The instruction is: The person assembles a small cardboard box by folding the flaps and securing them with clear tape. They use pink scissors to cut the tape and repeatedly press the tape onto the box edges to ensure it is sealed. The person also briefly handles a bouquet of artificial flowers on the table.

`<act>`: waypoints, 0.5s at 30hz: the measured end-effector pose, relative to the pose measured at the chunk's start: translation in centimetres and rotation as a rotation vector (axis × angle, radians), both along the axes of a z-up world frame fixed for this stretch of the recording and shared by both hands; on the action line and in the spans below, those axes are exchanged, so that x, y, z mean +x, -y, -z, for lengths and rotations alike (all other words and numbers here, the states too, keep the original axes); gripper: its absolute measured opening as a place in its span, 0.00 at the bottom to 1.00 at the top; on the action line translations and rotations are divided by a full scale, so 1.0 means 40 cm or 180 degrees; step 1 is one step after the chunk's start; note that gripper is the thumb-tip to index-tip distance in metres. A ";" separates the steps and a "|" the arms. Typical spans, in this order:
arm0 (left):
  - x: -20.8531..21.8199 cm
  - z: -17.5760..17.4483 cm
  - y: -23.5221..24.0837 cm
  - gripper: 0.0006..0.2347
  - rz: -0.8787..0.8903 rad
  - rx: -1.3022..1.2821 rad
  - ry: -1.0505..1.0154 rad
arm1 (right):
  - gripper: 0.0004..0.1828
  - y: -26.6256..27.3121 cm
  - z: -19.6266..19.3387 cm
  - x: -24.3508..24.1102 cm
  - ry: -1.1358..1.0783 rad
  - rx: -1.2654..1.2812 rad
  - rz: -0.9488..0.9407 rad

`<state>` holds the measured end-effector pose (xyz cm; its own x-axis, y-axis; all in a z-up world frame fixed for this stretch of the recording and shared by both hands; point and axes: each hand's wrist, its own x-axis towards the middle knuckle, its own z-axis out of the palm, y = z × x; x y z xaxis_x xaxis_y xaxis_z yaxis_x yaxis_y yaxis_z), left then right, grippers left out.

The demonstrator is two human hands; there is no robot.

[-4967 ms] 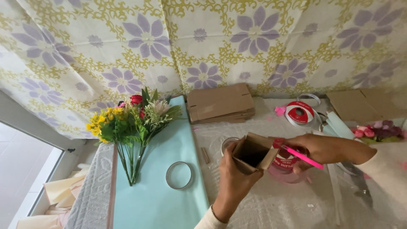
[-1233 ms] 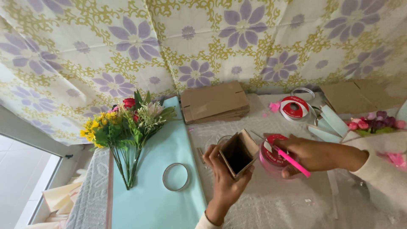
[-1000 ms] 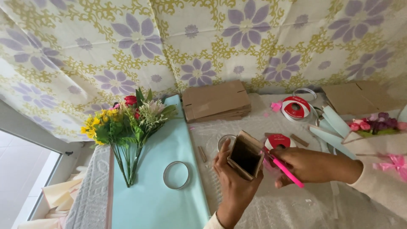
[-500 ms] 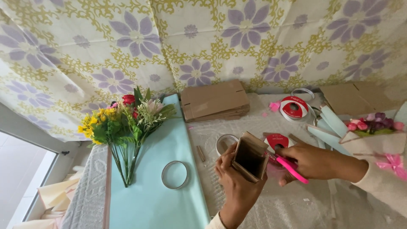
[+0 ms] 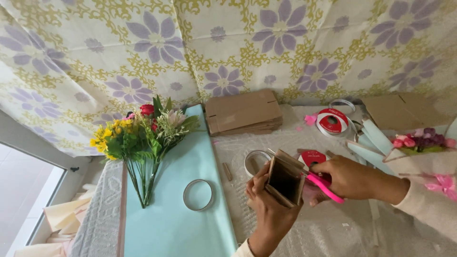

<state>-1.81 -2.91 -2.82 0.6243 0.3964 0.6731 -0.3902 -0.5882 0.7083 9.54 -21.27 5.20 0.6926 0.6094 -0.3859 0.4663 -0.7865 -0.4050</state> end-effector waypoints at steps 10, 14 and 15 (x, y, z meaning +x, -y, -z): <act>-0.010 -0.002 -0.013 0.33 -0.0118 0.0053 0.0161 | 0.30 -0.037 -0.011 -0.018 -0.0241 0.0287 0.0075; -0.007 -0.001 -0.024 0.32 -0.0082 0.0047 0.0240 | 0.32 -0.069 -0.032 -0.025 0.0330 0.1125 -0.0510; -0.004 -0.007 -0.030 0.33 -0.0028 0.0006 0.0285 | 0.34 -0.069 -0.024 -0.022 0.0426 0.1246 -0.0560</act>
